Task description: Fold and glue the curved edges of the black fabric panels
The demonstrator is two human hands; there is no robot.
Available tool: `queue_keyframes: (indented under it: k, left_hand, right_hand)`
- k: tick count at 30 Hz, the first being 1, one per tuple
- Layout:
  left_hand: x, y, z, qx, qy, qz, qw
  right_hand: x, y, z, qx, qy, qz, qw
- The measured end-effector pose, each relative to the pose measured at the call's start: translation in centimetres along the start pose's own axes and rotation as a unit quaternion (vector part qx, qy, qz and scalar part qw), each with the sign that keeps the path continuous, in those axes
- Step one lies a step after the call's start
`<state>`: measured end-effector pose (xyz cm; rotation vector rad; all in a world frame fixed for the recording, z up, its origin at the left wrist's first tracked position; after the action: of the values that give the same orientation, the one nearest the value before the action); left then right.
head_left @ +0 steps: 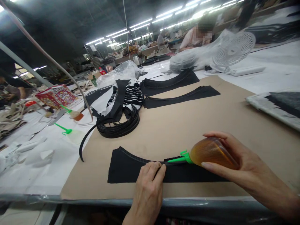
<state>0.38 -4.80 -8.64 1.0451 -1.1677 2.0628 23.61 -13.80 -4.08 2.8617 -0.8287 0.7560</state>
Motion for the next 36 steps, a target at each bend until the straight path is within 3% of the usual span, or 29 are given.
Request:
queue_keyframes:
  k: [19, 26, 36]
  left_hand:
    - [0.3, -0.2, 0.4, -0.028, -0.04, 0.003, 0.999]
    - [0.1, -0.2, 0.3, -0.028, -0.035, 0.012, 0.999]
    - [0.1, -0.2, 0.3, -0.023, -0.035, 0.003, 0.999]
  right_hand:
    - [-1.1, -0.8, -2.5, 0.057, 0.084, -0.017, 0.995]
    - [-0.6, -0.9, -4.3, 0.148, 0.139, -0.011, 0.979]
    - [-1.1, -1.0, -5.5, 0.207, 0.159, -0.008, 0.965]
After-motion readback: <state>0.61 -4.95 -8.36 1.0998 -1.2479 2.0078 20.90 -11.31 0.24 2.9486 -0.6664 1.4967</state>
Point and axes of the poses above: each hand's wrist, its own y-axis away from the middle knuckle, its own x-axis out of the back of the hand, z = x × y, the point moved 4 cm from there along -y, towards the middle knuckle, and after that the axes turned 2 degrees about y, right-handed, at the moved point
